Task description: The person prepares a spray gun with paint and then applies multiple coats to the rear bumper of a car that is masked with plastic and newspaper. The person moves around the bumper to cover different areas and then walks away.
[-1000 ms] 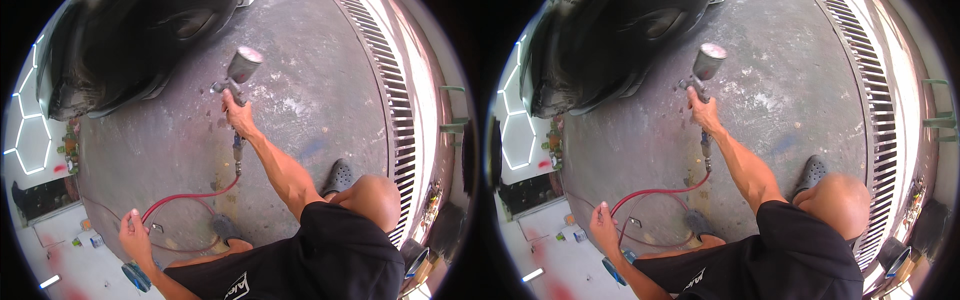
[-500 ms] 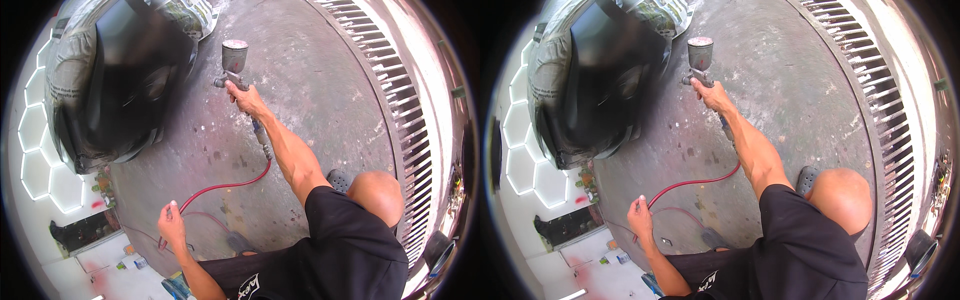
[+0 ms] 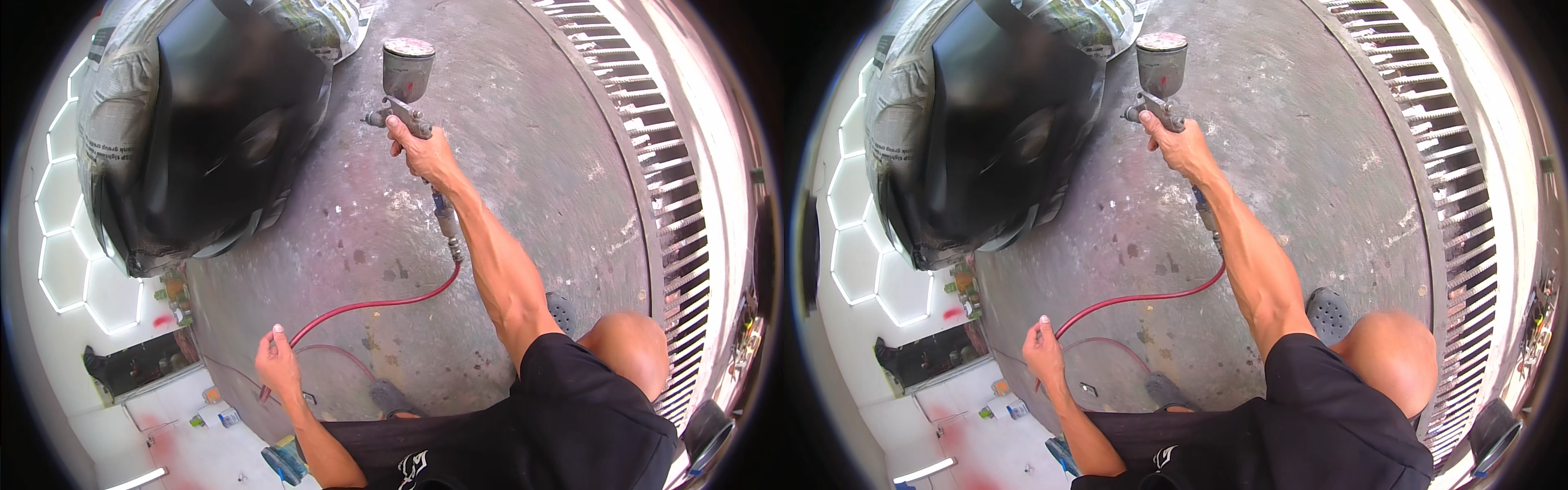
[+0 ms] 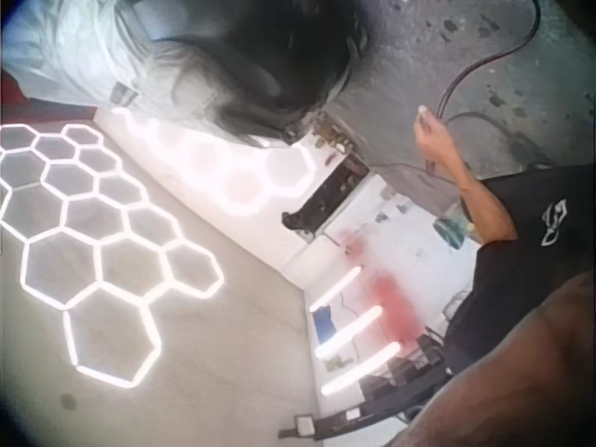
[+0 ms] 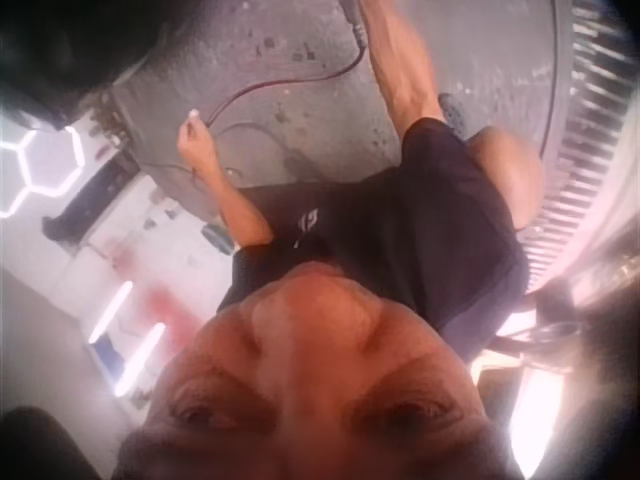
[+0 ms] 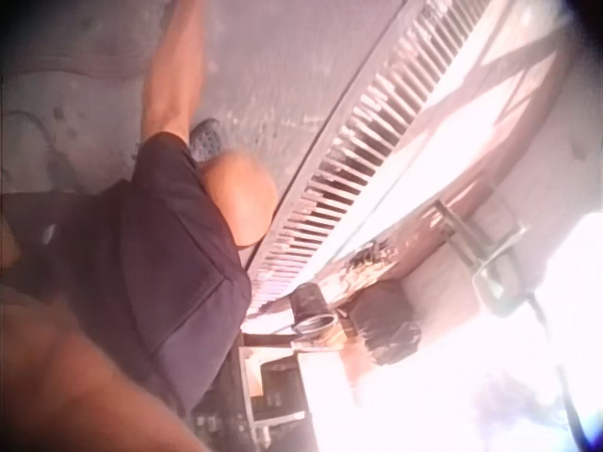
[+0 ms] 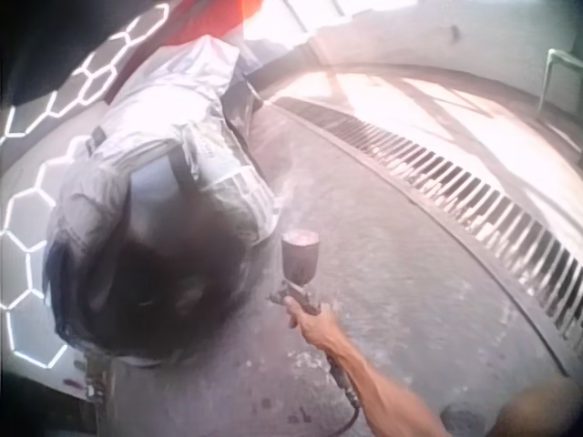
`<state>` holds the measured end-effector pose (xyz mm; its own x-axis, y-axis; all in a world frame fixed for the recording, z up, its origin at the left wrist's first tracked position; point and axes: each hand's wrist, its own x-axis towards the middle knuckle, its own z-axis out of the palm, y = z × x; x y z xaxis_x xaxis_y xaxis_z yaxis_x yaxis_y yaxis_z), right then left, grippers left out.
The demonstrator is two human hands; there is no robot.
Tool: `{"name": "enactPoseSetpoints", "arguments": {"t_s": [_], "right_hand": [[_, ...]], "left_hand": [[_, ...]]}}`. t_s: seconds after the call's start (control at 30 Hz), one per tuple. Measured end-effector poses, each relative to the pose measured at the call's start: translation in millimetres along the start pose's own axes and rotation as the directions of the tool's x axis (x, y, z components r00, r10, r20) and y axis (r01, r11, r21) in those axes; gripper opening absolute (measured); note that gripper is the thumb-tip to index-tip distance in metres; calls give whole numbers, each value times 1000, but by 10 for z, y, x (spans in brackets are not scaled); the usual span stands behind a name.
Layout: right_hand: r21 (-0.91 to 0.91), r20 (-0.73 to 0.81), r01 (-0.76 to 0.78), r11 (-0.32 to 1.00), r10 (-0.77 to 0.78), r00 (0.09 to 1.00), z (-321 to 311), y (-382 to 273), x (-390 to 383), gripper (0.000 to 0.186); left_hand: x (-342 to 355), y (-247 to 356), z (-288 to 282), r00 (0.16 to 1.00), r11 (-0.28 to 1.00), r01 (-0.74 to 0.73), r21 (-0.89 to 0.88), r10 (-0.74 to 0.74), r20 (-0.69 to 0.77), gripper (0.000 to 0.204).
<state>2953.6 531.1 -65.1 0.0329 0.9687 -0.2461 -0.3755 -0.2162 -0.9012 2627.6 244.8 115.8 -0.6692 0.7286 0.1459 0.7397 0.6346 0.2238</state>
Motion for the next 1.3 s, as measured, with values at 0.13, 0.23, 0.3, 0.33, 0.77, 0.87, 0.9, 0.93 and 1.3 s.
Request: {"name": "enactPoseSetpoints", "arguments": {"t_s": [0.13, 0.23, 0.3, 0.33, 0.77, 0.87, 0.9, 0.93, 1.3], "right_hand": [[-74, -146, 165, 984, -174, 974, 116, -91, -39, 70], [-91, -277, 186, 978, -204, 939, 145, -218, -77, 69], [-64, -235, 196, 979, -205, 950, 252, -254, -243, 66], [-51, -215, 200, 978, -207, 955, 307, -264, -340, 65], [-199, 61, 99, 975, -88, 994, 411, -527, -559, 65], [-172, -161, 164, 971, -192, 968, 213, -734, -218, 67], [-156, -226, 184, 970, -217, 950, 183, -787, -154, 67], [-146, -211, 185, 972, -213, 954, 151, -828, -113, 67], [-32, 301, 39, 999, -28, 953, 190, -1286, -444, 59]], "left_hand": [[-110, 150, 29, 999, 999, -41, -21, 41, 25, 45], [-85, 273, -121, 1000, 999, -18, -46, 18, -9, 45], [-67, 269, -193, 1000, 1000, 9, -28, -10, -20, 45], [-59, 263, -222, 999, 1000, 22, -20, -22, -25, 46], [-181, 285, -296, 998, 990, -28, 137, 21, 55, 48], [-147, 246, -300, 1000, 995, -13, 97, 12, 15, 47], [-128, 242, -280, 1000, 996, -19, 82, 19, 0, 47], [-106, 249, -257, 1000, 997, -26, 68, 28, -15, 47], [-121, 365, -114, 995, 989, -30, 143, 16, 99, 45]]}}
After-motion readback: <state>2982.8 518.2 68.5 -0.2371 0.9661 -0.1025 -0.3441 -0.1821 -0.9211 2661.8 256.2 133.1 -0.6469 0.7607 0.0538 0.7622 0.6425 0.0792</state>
